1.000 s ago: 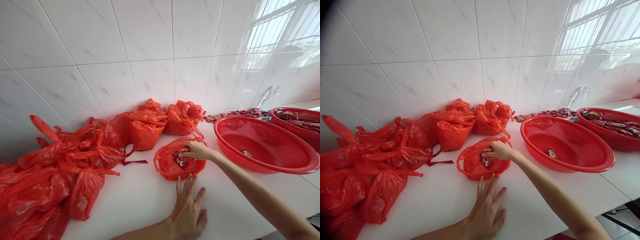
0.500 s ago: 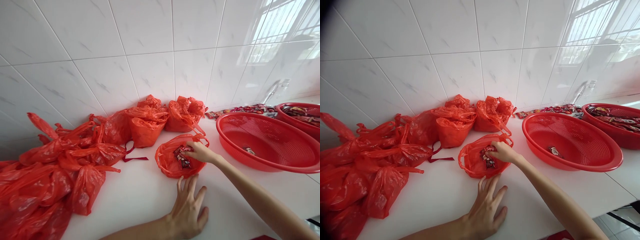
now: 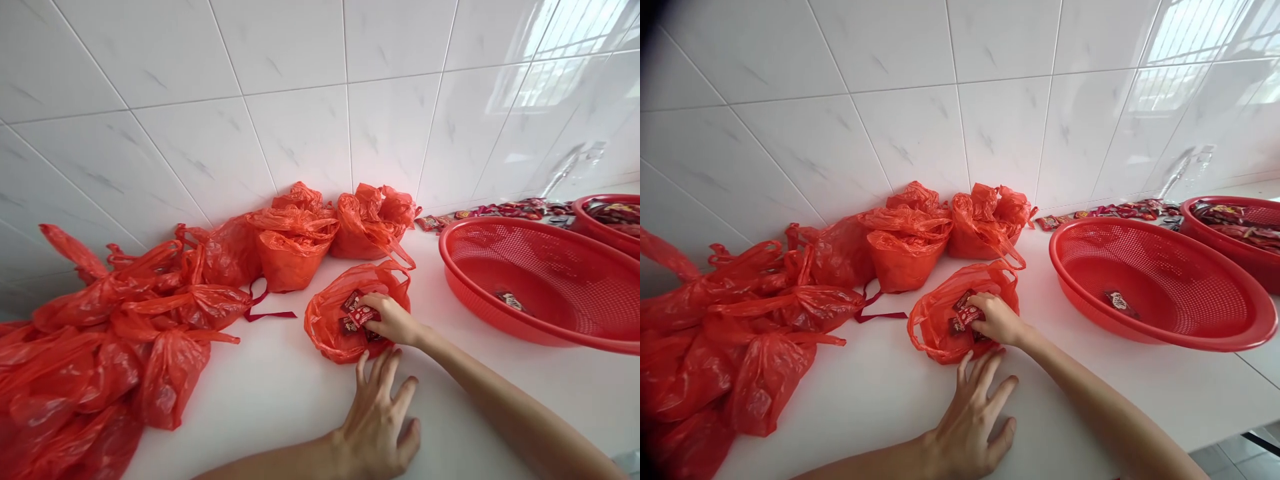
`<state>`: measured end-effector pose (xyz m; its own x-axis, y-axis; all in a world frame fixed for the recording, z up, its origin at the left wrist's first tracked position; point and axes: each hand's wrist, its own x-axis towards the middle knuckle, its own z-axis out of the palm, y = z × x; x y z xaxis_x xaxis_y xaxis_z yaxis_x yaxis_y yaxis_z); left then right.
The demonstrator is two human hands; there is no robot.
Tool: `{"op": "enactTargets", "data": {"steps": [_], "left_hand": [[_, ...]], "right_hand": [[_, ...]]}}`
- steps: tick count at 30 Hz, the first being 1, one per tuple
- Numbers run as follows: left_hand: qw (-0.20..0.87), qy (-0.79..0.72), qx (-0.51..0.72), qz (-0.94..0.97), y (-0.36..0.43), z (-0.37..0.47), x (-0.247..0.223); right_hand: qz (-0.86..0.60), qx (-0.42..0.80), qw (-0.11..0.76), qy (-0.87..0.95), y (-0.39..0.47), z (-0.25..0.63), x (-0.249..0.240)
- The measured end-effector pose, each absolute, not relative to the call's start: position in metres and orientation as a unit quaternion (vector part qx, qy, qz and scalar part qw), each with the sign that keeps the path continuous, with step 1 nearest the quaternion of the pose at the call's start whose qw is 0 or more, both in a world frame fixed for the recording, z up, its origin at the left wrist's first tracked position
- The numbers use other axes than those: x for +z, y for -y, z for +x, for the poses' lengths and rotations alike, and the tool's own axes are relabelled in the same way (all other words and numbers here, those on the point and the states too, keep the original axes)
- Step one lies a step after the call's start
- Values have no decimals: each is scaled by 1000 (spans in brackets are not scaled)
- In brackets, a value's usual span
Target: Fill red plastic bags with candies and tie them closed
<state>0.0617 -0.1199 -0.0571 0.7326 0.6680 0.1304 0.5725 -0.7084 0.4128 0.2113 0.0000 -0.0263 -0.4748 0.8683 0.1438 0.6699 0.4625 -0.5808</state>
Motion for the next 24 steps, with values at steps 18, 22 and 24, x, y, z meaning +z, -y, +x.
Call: {"op": "enactTargets", "data": {"steps": [18, 22, 24], "left_hand": [[165, -318, 162, 919, 120, 63, -52], [158, -325, 164, 918, 119, 61, -55], [155, -330, 165, 917, 119, 61, -57]], "right_hand": [[-454, 225, 267, 820, 6, 239, -29], [-466, 212, 266, 817, 10, 246, -30], [-461, 212, 265, 820, 11, 248, -32]]}}
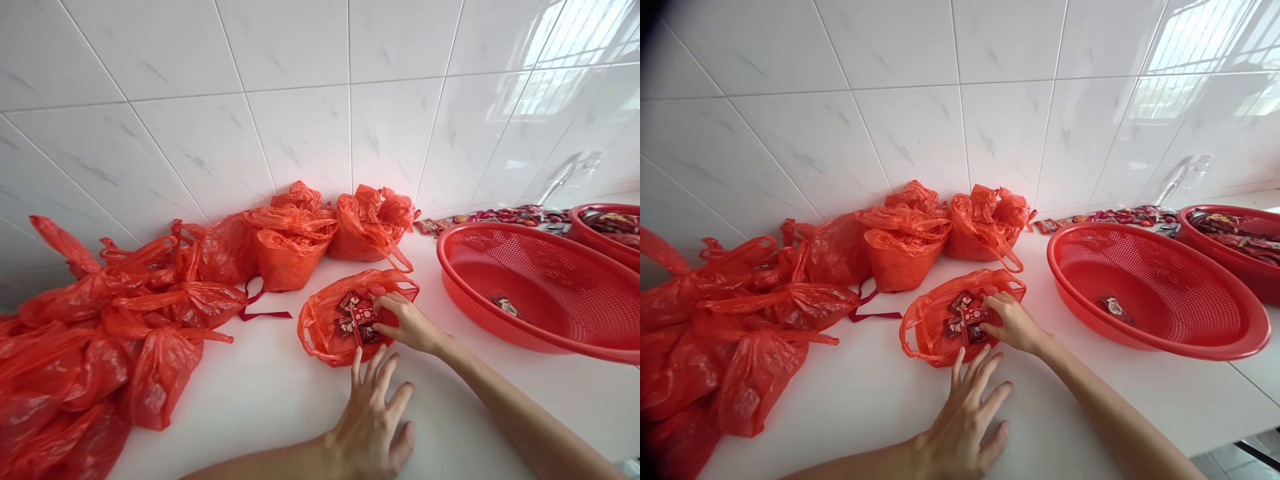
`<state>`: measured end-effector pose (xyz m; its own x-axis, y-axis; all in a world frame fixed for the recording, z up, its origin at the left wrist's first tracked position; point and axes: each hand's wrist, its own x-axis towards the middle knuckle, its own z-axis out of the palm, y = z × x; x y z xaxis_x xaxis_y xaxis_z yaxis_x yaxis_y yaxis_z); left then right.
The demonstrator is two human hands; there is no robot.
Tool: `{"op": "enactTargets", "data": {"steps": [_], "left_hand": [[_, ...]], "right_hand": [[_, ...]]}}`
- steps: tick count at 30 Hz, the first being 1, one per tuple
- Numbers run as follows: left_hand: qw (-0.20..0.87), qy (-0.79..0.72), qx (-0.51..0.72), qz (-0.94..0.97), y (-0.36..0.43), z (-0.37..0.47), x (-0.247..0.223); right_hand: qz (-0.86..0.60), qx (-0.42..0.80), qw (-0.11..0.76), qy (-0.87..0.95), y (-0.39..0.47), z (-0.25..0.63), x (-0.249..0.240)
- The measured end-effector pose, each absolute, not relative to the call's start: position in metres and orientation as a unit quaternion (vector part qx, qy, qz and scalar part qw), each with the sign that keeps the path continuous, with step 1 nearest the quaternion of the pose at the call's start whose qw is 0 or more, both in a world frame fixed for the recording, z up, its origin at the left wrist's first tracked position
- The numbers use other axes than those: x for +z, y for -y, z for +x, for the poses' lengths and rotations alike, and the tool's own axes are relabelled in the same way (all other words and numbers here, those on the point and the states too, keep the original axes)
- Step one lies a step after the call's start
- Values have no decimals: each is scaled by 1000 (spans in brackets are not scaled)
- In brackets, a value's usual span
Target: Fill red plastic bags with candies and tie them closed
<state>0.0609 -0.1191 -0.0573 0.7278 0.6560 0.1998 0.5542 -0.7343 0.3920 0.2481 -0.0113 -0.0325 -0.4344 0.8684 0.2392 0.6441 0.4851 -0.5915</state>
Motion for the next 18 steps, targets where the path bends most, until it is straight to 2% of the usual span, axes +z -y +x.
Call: {"op": "enactTargets", "data": {"steps": [4, 8, 11, 18], "left_hand": [[142, -324, 181, 918, 119, 62, -58], [123, -306, 261, 907, 109, 61, -48], [117, -351, 301, 879, 84, 55, -37], [89, -492, 177, 848, 29, 37, -37]], "right_hand": [[-444, 208, 269, 829, 14, 248, -36], [-424, 192, 272, 842, 18, 246, -39], [-428, 189, 265, 843, 20, 245, -42], [-459, 166, 237, 840, 19, 241, -45]]}}
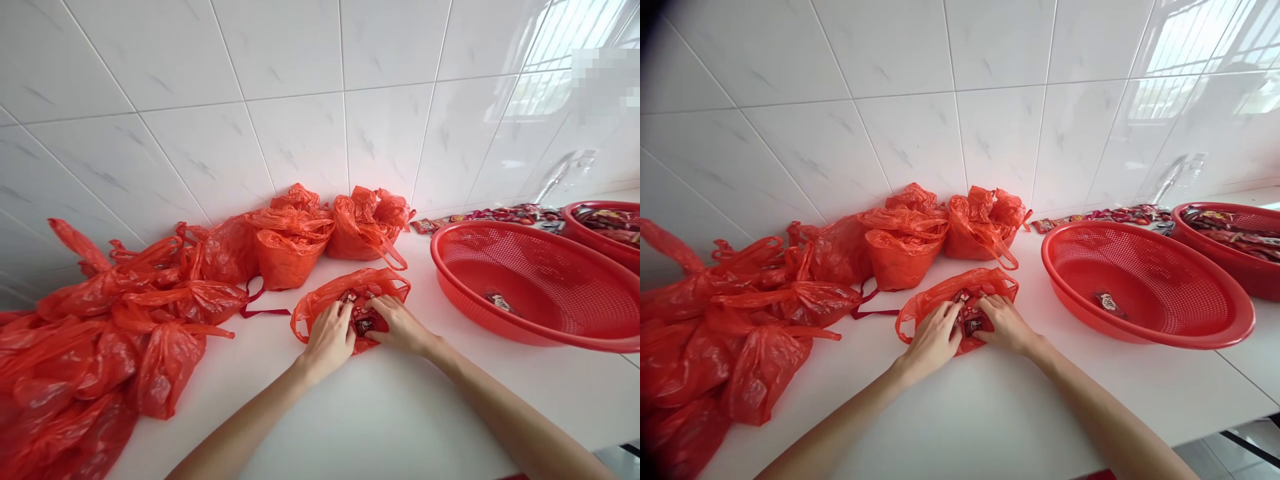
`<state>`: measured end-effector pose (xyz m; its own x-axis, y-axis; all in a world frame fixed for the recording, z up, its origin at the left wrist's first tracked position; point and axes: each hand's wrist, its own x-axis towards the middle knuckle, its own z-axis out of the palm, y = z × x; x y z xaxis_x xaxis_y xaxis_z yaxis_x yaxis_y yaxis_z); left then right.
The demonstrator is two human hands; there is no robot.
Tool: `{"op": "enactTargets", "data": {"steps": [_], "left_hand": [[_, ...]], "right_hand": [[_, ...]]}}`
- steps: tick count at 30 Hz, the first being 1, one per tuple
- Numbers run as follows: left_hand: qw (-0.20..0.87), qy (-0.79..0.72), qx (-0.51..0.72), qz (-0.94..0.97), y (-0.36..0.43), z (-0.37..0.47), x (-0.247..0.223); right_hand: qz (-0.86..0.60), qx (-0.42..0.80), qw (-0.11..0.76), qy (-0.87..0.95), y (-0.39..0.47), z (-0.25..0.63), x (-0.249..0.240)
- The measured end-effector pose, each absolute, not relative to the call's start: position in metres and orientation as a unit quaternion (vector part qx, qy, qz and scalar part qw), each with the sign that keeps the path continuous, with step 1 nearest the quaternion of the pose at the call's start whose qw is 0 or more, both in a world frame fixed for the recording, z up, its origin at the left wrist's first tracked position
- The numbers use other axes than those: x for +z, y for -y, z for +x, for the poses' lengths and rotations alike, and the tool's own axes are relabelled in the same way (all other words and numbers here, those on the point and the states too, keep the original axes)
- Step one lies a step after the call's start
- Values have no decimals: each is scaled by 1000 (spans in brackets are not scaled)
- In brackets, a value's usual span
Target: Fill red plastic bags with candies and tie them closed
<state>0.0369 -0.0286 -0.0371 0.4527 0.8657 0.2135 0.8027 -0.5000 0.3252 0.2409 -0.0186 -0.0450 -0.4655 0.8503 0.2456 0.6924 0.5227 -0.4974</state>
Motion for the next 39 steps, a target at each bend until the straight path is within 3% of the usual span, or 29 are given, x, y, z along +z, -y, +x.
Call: {"op": "enactTargets", "data": {"steps": [14, 19, 23, 30, 33, 39], "left_hand": [[82, -505, 224, 830, 13, 18, -18], [199, -464, 322, 801, 9, 17, -17], [303, -420, 363, 774, 15, 24, -11], [380, -382, 373, 755, 25, 32, -2], [421, -392, 374, 728, 22, 31, -2], [600, -406, 324, 609, 15, 26, 2]], "right_hand": [[-497, 159, 260, 813, 18, 248, -43], [-478, 176, 336, 792, 22, 246, -39], [-441, 280, 420, 742, 29, 240, -33], [-374, 487, 457, 643, 36, 226, -31], [-366, 526, 468, 608, 37, 225, -31], [-351, 525, 524, 572, 36, 228, -34]]}}
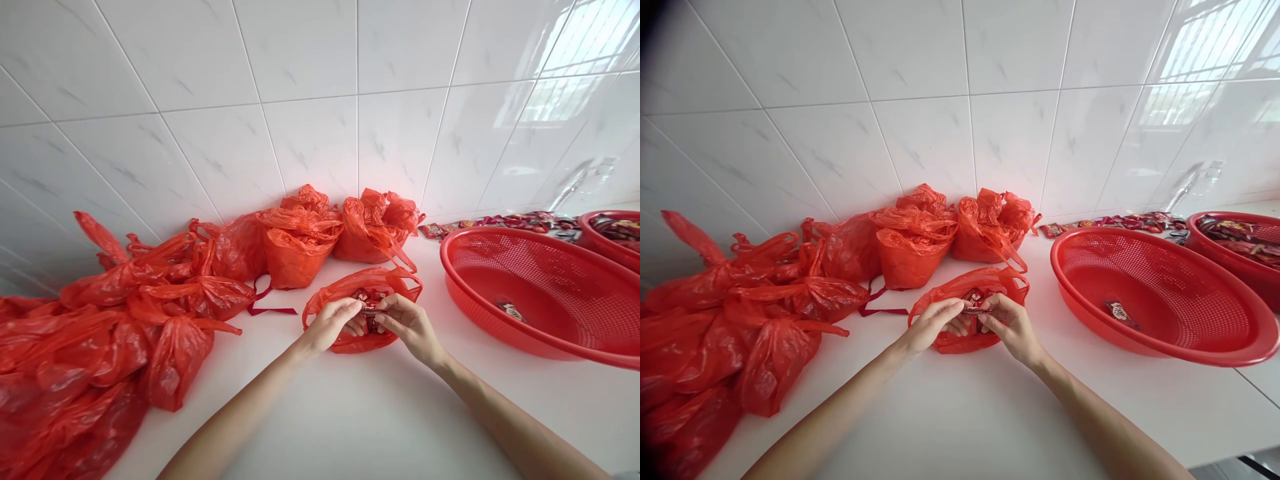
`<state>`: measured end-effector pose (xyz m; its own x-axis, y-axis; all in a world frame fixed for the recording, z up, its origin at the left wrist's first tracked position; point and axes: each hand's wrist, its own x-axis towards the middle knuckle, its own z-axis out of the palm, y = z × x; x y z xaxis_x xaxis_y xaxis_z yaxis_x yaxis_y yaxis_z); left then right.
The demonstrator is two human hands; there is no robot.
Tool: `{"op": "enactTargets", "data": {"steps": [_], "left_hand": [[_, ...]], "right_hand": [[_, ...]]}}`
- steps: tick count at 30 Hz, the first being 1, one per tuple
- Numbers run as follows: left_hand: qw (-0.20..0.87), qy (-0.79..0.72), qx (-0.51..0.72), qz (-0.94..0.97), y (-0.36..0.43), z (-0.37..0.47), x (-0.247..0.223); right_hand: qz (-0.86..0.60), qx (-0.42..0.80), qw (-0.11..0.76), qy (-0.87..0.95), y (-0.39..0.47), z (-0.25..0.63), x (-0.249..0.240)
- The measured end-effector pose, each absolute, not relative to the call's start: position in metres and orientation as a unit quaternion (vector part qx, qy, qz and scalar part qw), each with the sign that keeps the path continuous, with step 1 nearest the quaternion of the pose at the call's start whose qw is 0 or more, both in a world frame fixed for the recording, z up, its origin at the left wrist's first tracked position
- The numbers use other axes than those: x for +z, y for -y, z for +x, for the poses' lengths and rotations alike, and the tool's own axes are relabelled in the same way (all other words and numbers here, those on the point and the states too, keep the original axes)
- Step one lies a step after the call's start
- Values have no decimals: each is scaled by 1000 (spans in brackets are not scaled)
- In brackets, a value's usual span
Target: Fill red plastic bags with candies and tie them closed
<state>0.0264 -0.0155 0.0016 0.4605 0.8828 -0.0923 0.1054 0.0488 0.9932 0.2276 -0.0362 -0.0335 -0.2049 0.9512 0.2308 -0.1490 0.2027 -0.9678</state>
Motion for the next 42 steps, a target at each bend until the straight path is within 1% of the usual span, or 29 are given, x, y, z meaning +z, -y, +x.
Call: {"op": "enactTargets", "data": {"steps": [2, 4, 8, 10, 12, 14, 17, 19, 22, 25, 30, 34, 40, 42], "left_hand": [[604, -414, 339, 590, 15, 26, 3], [585, -422, 368, 586, 16, 26, 4], [544, -422, 398, 606, 16, 26, 4], [526, -415, 403, 624, 15, 26, 3], [504, -415, 399, 644, 14, 24, 1], [456, -432, 388, 674, 12, 20, -2], [331, -469, 351, 740, 6, 14, -5], [263, -481, 303, 779, -1, 14, -4], [205, -490, 200, 823, -16, 24, 0], [173, -497, 147, 837, -33, 40, -1], [158, -518, 138, 829, -45, 55, -15], [183, -520, 187, 813, -45, 56, -20], [281, -479, 312, 771, -45, 50, -11], [339, -458, 341, 748, -43, 47, -8]], "right_hand": [[-349, 519, 537, 566, 36, 227, -34], [-349, 534, 542, 547, 36, 227, -34], [-341, 585, 520, 521, 38, 227, -31], [-337, 591, 514, 522, 38, 228, -29], [-348, 571, 519, 533, 37, 229, -29], [-373, 528, 528, 551, 35, 232, -30], [-417, 445, 544, 576, 31, 237, -33], [-435, 400, 548, 592, 28, 240, -36], [-449, 350, 541, 619, 25, 243, -39], [-463, 313, 524, 642, 25, 243, -42], [-477, 270, 482, 684, 28, 240, -45], [-480, 249, 459, 705, 28, 239, -47], [-481, 247, 463, 703, 26, 241, -49], [-478, 250, 466, 701, 25, 241, -49]]}}
